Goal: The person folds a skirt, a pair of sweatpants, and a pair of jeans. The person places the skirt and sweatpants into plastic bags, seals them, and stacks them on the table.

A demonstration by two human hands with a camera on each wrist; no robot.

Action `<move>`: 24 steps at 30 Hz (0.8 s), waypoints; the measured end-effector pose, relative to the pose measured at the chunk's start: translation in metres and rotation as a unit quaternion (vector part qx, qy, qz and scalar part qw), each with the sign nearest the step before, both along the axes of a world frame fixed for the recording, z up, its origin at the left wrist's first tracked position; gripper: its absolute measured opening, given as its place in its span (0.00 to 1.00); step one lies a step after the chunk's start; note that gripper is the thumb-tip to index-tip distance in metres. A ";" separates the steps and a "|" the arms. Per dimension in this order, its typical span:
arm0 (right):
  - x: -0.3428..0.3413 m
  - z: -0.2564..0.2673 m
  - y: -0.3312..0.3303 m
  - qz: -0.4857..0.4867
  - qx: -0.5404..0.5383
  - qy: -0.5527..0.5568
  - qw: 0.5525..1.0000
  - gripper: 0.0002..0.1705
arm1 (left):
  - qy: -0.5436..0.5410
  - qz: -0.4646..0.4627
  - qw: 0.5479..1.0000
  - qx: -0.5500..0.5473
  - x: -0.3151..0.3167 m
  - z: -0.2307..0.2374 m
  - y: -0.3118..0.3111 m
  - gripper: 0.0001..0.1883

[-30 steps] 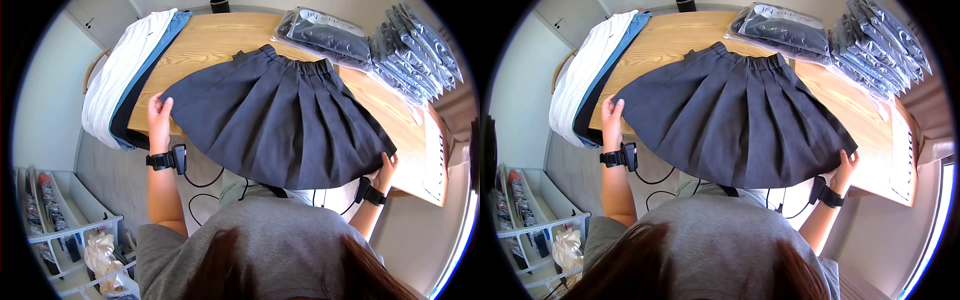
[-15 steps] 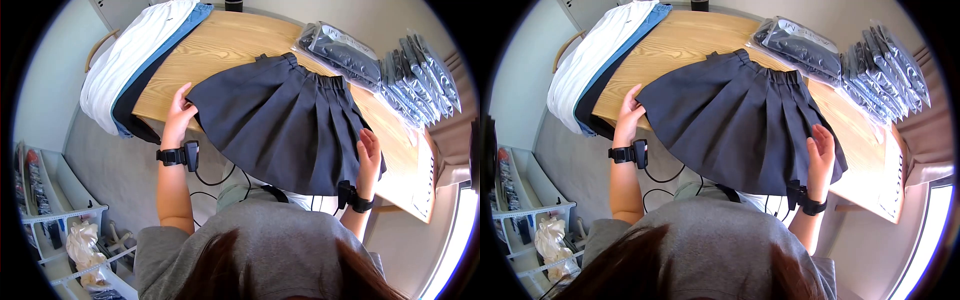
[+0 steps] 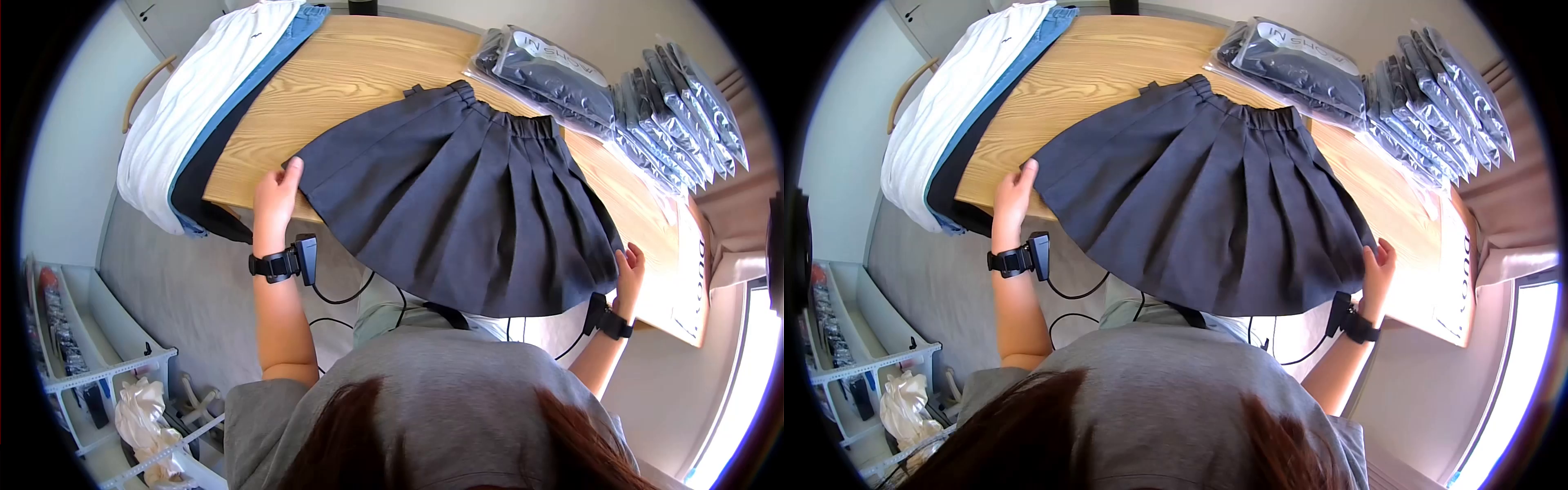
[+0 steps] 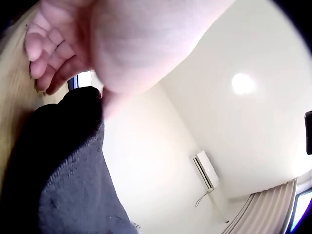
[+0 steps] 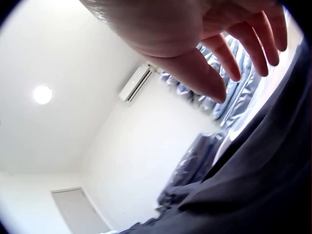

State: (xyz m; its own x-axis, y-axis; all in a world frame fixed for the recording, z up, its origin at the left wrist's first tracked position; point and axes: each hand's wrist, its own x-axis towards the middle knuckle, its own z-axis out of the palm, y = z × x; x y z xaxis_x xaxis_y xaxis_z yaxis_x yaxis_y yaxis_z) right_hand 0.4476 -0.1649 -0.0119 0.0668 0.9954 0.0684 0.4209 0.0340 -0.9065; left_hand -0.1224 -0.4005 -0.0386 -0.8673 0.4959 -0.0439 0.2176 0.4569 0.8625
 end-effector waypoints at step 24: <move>0.058 -0.045 0.024 -0.017 -0.149 0.445 0.883 0.14 | -0.366 -0.054 0.891 0.264 0.005 -0.003 0.005 0.25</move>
State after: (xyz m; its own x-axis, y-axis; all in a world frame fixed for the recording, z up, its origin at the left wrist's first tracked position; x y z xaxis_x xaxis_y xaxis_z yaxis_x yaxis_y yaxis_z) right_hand 0.5052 -0.1408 -0.0565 -0.0074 0.9565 -0.2915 -0.4661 -0.2612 -0.8453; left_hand -0.1176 -0.3956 -0.0419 -0.6490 0.6932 -0.3135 -0.4726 -0.0444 0.8801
